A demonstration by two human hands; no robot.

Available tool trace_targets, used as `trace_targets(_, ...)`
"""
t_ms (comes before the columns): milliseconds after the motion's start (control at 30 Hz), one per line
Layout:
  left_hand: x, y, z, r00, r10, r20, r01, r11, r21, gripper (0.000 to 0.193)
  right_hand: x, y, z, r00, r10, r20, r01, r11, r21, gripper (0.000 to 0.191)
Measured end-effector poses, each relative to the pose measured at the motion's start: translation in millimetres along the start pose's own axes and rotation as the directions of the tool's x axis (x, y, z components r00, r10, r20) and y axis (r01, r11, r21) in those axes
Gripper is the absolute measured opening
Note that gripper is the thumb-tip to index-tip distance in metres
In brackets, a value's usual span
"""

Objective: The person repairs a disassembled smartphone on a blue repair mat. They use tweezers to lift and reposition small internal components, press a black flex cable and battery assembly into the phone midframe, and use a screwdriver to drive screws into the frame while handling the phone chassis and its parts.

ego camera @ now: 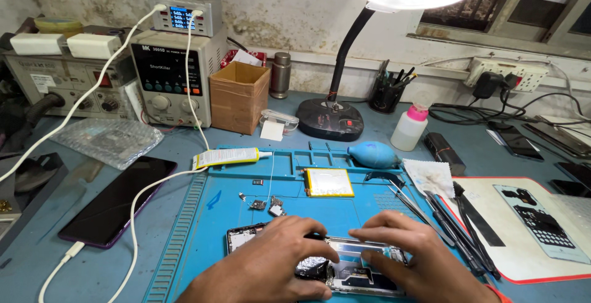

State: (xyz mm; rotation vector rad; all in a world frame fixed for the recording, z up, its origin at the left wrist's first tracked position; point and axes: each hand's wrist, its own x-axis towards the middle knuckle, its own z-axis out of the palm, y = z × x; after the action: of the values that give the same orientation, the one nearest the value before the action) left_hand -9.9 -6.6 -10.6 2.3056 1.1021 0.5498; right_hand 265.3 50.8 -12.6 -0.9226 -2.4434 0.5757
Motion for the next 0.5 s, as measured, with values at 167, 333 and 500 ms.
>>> trace_targets(167,8.7,0.7,3.6,0.999,0.038,0.038,-0.039,0.999,0.024,0.035,-4.6,-6.6,-8.6,0.991,-0.091,-0.098,0.087,0.995,-0.044,0.035)
trace_targets(333,9.0,1.8,1.0,0.996,-0.012,0.084,0.012,1.000,-0.001,0.032,-5.2,-9.2,-8.3,0.996,-0.034,-0.078,0.036,0.999,0.032,0.035)
trace_targets(500,10.8,5.8,0.5,0.997,-0.008,0.072,0.007,1.000,0.027,0.032,-5.0,-9.7,-5.0,0.999,-0.034,-0.039,0.038,0.994,0.104,0.030)
